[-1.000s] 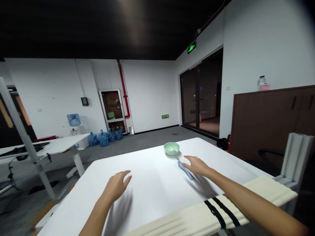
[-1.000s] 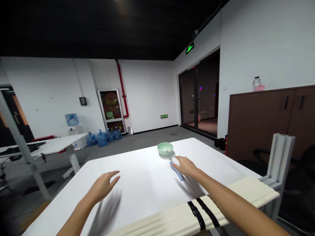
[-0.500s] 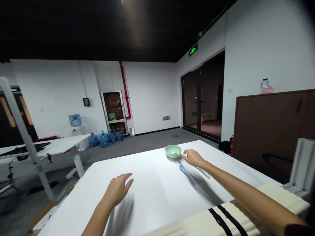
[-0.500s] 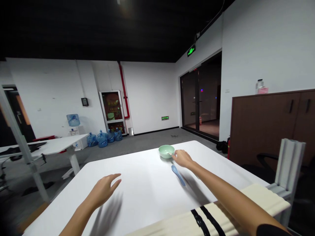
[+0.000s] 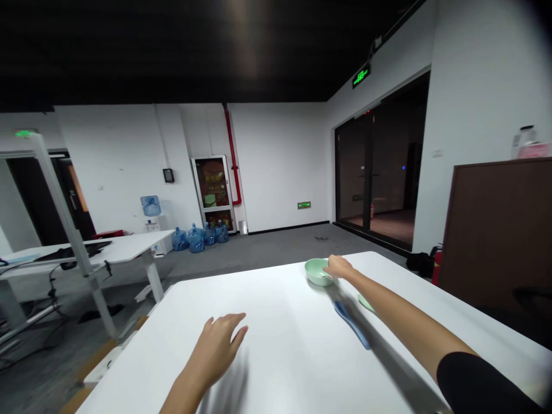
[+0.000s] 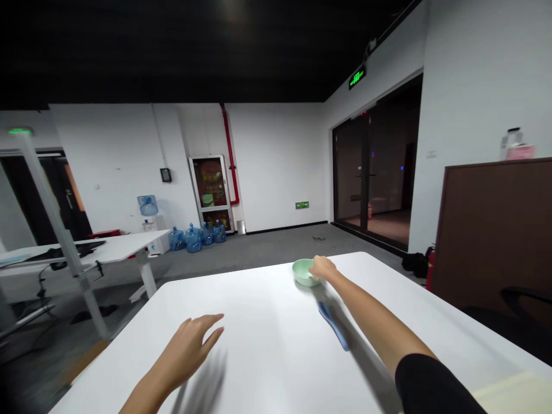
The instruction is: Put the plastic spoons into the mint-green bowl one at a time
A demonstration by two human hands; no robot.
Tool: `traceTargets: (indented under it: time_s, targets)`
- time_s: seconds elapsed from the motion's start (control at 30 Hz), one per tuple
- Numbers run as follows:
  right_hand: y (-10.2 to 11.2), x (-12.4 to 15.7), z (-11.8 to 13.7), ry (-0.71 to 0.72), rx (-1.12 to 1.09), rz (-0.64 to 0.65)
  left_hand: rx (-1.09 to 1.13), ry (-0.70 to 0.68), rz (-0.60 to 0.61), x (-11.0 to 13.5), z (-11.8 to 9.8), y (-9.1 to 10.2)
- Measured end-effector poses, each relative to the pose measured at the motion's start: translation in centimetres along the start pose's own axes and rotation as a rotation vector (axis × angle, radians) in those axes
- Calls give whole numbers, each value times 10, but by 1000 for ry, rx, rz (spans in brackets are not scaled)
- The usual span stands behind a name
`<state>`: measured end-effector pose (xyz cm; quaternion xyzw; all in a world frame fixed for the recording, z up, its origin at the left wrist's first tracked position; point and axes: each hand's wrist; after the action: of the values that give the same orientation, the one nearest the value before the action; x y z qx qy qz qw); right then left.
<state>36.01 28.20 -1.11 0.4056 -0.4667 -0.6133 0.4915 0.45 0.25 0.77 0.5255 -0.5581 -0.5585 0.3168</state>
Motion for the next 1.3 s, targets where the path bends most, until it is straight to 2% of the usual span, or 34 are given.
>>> traceTargets:
  time_s: [0.13, 0.27, 0.43, 0.63, 0.73, 0.83, 0.93, 1.07, 1.2, 1.3]
  targets:
    - [-20, -22, 0, -18, 4, 70, 11, 13, 8, -2, 1, 0]
    - [-37, -31, 0, -33, -64, 106, 12, 24, 1, -3, 2, -1]
    - [-37, -28, 3, -17, -81, 68, 14, 24, 2, -4, 4, -2]
    - [5, 12, -1, 19, -56, 46, 25, 6, 3, -3, 3, 0]
    - [24, 42, -9, 67, -88, 119, 24, -3, -1, -2, 2, 2]
    - [32, 70, -19, 85, -158, 204, 9, -16, 3, 0, 1, 2]
    - [28, 94, -27, 87, -225, 300, -10, -14, 13, 3, 0, 3]
    - [10, 115, -32, 94, -214, 412, -31, -19, 13, 7, -2, 6]
    - [-13, 126, -36, 99, -171, 443, -34, -19, 11, 9, -1, 6]
    - [-23, 131, -38, 82, -125, 452, -25, -28, 3, 9, 0, 4]
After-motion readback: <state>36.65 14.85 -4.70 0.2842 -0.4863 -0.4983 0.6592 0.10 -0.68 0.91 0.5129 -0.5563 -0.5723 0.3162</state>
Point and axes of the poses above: each hand's wrist, its own x-axis away from the middle knuckle, its own y-axis out of the back of the hand, z = x × y, and after that the axes turned 11 degrees about -y, right-handed
